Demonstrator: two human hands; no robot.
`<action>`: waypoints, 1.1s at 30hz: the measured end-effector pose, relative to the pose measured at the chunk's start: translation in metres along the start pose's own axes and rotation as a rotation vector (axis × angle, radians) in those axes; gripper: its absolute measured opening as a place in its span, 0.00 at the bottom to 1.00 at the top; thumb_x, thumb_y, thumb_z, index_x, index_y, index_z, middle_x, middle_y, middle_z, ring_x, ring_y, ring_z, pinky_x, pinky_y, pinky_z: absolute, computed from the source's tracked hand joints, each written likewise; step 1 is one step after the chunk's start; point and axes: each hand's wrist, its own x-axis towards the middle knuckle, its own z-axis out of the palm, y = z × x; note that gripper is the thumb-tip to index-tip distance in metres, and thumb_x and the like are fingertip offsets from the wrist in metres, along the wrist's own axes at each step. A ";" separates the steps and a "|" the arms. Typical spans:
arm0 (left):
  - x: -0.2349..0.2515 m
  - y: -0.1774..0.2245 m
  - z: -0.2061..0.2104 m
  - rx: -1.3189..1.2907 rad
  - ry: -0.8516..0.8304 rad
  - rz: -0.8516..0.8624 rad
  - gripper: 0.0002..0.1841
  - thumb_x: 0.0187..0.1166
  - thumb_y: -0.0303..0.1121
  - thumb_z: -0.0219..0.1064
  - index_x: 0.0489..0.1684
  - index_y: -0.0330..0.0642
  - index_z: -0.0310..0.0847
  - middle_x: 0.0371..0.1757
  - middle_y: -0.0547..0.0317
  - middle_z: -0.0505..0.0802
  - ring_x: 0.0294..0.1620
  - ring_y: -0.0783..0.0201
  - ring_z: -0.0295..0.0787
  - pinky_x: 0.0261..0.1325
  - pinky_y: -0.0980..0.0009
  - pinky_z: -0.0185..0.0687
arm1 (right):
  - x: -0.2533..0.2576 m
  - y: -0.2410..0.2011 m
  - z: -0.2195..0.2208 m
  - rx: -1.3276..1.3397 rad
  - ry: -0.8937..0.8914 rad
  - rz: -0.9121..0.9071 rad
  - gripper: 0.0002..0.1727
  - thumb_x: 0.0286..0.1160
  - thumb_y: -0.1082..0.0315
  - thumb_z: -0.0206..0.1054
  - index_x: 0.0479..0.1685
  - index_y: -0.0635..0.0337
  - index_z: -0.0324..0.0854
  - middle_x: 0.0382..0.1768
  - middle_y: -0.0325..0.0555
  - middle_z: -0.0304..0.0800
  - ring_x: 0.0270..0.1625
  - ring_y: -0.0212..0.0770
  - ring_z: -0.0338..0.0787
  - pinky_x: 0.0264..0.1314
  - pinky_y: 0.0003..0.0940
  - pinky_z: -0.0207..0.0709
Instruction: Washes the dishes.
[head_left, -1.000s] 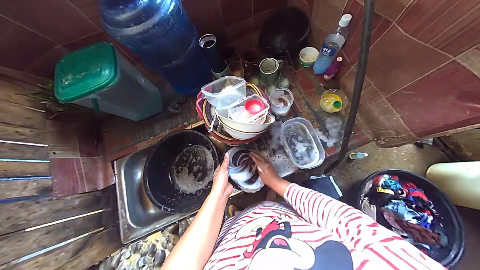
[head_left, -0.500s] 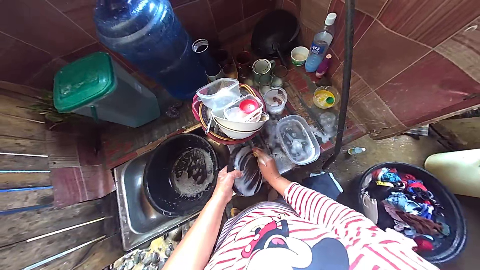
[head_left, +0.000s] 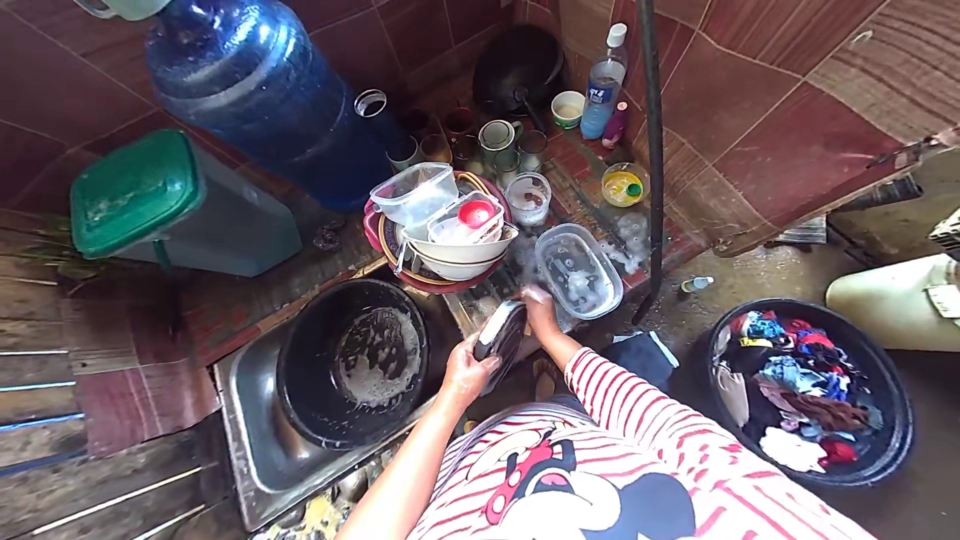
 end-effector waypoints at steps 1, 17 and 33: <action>-0.003 -0.005 -0.004 0.010 -0.011 0.039 0.30 0.64 0.21 0.73 0.72 0.26 0.77 0.64 0.44 0.91 0.63 0.71 0.87 0.71 0.74 0.78 | -0.004 0.006 0.001 0.113 0.032 0.156 0.17 0.88 0.74 0.51 0.55 0.79 0.83 0.54 0.63 0.88 0.58 0.45 0.86 0.66 0.41 0.78; -0.001 -0.005 -0.002 0.263 0.027 -0.014 0.27 0.72 0.28 0.71 0.73 0.30 0.78 0.63 0.42 0.91 0.66 0.58 0.89 0.76 0.61 0.77 | -0.022 -0.037 0.023 -0.241 -0.081 -0.389 0.12 0.76 0.78 0.60 0.41 0.80 0.87 0.46 0.68 0.92 0.56 0.57 0.92 0.68 0.48 0.81; -0.006 -0.003 -0.002 0.163 0.116 0.589 0.26 0.68 0.26 0.74 0.68 0.24 0.81 0.64 0.44 0.92 0.67 0.66 0.90 0.75 0.71 0.80 | -0.054 -0.008 0.001 0.615 -0.263 0.845 0.16 0.96 0.63 0.42 0.56 0.63 0.74 0.35 0.47 0.85 0.35 0.39 0.89 0.39 0.35 0.86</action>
